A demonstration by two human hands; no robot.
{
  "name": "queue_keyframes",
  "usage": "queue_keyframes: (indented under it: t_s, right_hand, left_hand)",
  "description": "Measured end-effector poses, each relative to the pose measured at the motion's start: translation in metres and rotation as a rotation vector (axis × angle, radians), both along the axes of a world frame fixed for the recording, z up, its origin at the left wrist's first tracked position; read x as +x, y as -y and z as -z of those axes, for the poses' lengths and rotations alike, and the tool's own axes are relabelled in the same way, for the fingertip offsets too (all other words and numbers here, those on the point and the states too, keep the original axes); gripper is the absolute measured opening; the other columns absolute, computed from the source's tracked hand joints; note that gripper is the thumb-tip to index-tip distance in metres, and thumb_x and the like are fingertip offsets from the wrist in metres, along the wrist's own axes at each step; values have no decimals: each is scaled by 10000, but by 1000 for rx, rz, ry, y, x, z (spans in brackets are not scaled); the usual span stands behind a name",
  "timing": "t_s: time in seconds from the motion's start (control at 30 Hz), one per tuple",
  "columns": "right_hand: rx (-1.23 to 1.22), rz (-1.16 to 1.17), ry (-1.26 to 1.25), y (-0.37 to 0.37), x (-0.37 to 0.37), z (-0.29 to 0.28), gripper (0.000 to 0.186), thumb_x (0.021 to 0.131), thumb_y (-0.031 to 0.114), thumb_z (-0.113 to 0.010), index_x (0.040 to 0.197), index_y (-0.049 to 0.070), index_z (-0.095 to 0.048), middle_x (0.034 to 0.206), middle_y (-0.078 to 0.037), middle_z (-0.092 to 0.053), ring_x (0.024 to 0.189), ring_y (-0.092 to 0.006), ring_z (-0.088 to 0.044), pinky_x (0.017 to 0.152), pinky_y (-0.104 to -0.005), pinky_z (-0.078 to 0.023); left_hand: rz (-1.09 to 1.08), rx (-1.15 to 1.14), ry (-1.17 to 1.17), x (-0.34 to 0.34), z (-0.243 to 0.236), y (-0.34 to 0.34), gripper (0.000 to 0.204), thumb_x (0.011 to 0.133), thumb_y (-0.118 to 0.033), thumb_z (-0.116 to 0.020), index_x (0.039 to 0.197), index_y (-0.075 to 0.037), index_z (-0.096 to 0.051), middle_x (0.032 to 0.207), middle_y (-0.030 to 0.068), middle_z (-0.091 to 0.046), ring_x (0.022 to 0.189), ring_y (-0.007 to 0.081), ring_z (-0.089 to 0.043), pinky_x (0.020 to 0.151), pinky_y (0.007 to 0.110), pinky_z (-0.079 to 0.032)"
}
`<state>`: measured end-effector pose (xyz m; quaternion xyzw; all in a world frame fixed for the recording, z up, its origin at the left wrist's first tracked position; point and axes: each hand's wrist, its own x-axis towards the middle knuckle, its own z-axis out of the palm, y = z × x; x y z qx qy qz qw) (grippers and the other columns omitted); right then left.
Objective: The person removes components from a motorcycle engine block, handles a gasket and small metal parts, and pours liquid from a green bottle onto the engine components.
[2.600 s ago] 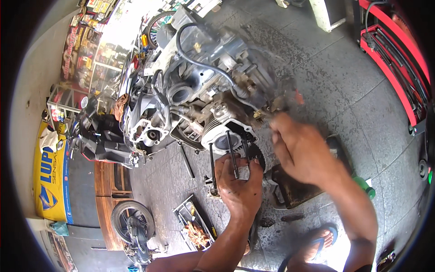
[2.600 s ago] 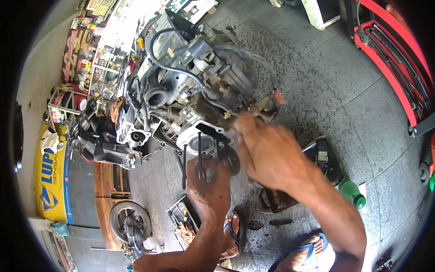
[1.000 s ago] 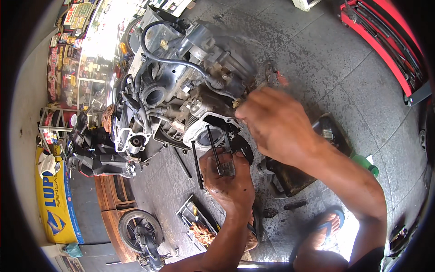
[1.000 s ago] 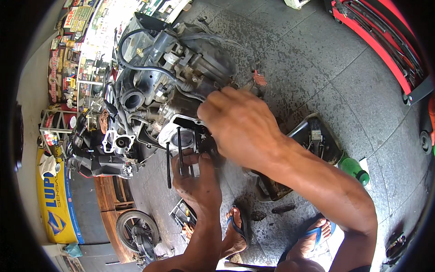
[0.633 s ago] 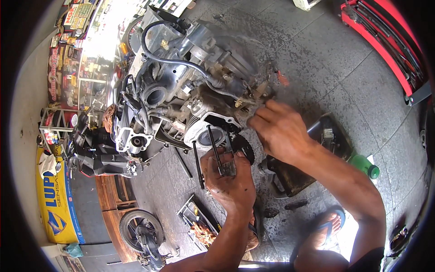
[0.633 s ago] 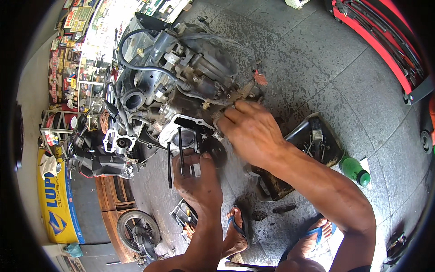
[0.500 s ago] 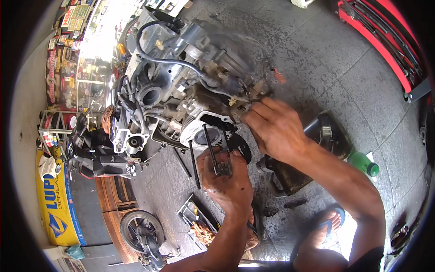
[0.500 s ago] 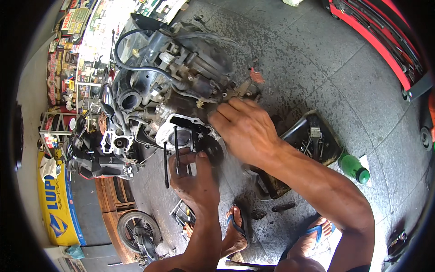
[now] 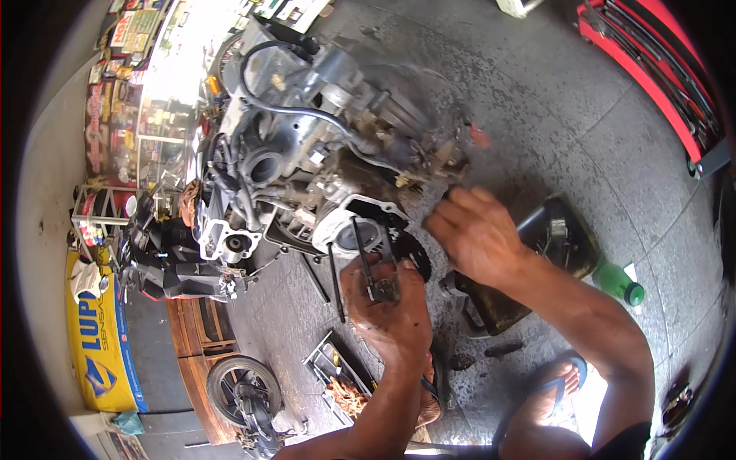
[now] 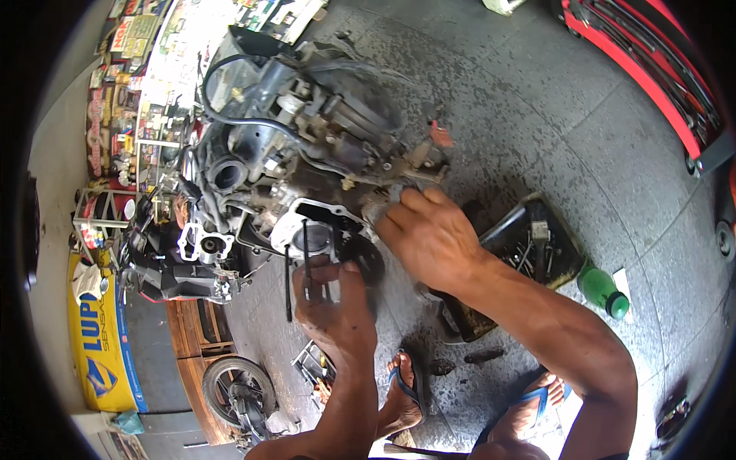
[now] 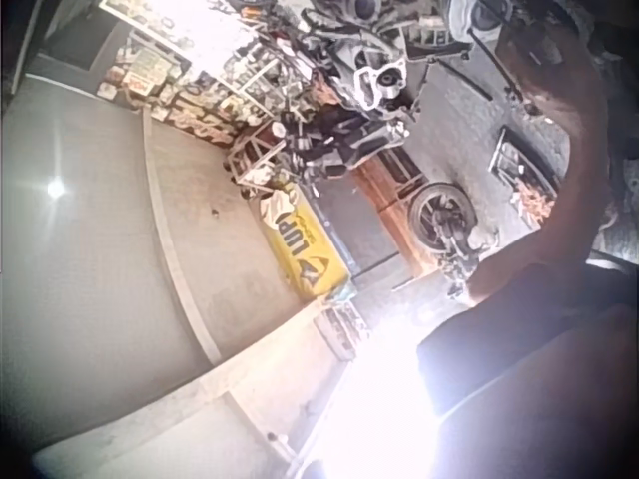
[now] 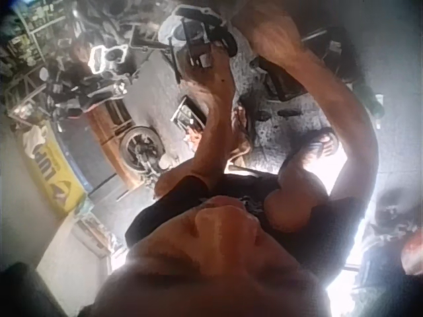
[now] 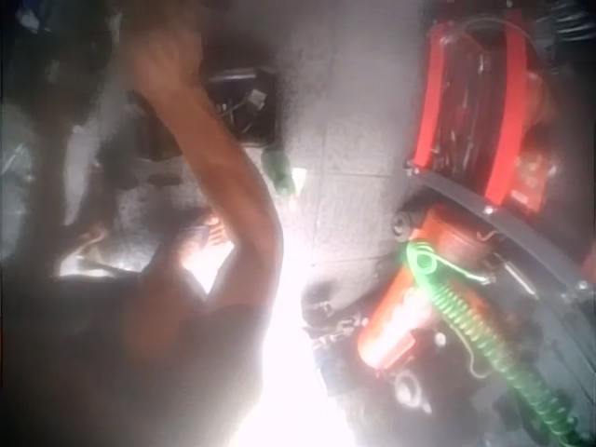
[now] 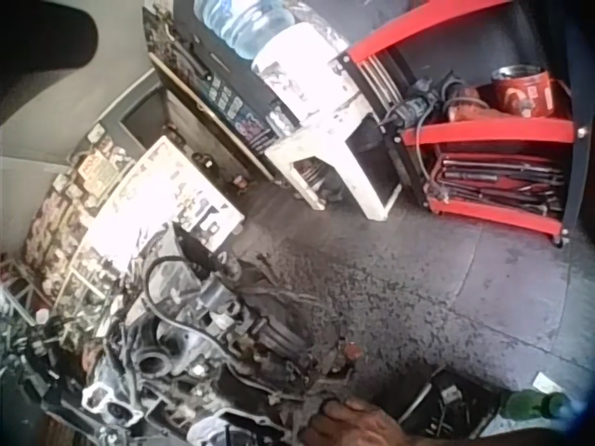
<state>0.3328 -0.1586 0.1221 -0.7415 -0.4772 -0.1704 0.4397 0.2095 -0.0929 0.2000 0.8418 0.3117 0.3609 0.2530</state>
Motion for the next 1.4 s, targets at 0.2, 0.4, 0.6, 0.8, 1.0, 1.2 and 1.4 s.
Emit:
queue_keyframes:
  t_s: [0.2, 0.4, 0.6, 0.8, 1.0, 1.2, 1.4]
  right_hand:
    - [190, -30, -280, 11, -13, -31, 146, 756, -12, -662, 887, 40, -624, 852, -107, -640, 819, -276, -658, 710, -393, -534]
    - [260, -40, -529, 2, -7, -84, 161, 825, -28, -657, 984, -9, -642, 917, -174, -686, 833, -333, -690, 725, -355, -538]
    - [161, 35, -348, -46, -9, -117, 107, 814, 0, -669, 921, 4, -664, 918, -164, -697, 851, -336, -691, 740, -383, -538]
    - [50, 39, -353, -47, -22, -132, 126, 797, -46, -669, 910, 9, -674, 906, -157, -687, 838, -356, -669, 760, -401, -537]
    - [-398, -138, 223, -48, -26, -154, 124, 751, 14, -684, 871, 45, -684, 940, -114, -676, 902, -310, -639, 799, -407, -518]
    - [-666, -177, 643, -74, -21, -170, 161, 702, 42, -634, 857, 56, -678, 963, -106, -659, 963, -282, -630, 848, -408, -517]
    - [-434, -177, 485, -73, -24, -176, 94, 761, 26, -697, 835, 48, -643, 844, -104, -596, 844, -306, -631, 820, -411, -515]
  left_hand:
    - [-29, -211, 87, -4, -3, -1, 197, 755, 13, -734, 885, 34, -588, 991, 123, -571, 827, 236, -611, 699, 358, -495]
    - [114, 64, -100, -14, -6, -11, 332, 776, -174, -746, 969, 38, -579, 1071, 186, -556, 988, 371, -514, 895, 462, -408]
    - [381, 188, -169, -45, -10, -32, 661, 858, -340, -677, 1301, 69, -404, 1304, 299, -432, 1223, 471, -419, 1058, 570, -284]
    - [763, 224, -267, -141, 1, -83, 840, 753, -299, -793, 1415, -26, -356, 1406, 276, -351, 1311, 497, -344, 1068, 615, -299]
    - [331, 1, -395, -254, 33, -127, 635, 777, -175, -774, 1307, 2, -473, 1410, 276, -381, 1301, 468, -402, 1056, 519, -373]
    - [5, -176, -364, -304, 75, -132, 466, 866, -197, -661, 1244, 32, -513, 1357, 284, -441, 1256, 456, -438, 1052, 513, -364]
    - [-2, -172, -319, -294, 83, -143, 459, 900, -258, -636, 1237, 32, -522, 1347, 285, -453, 1247, 454, -450, 1044, 508, -374]
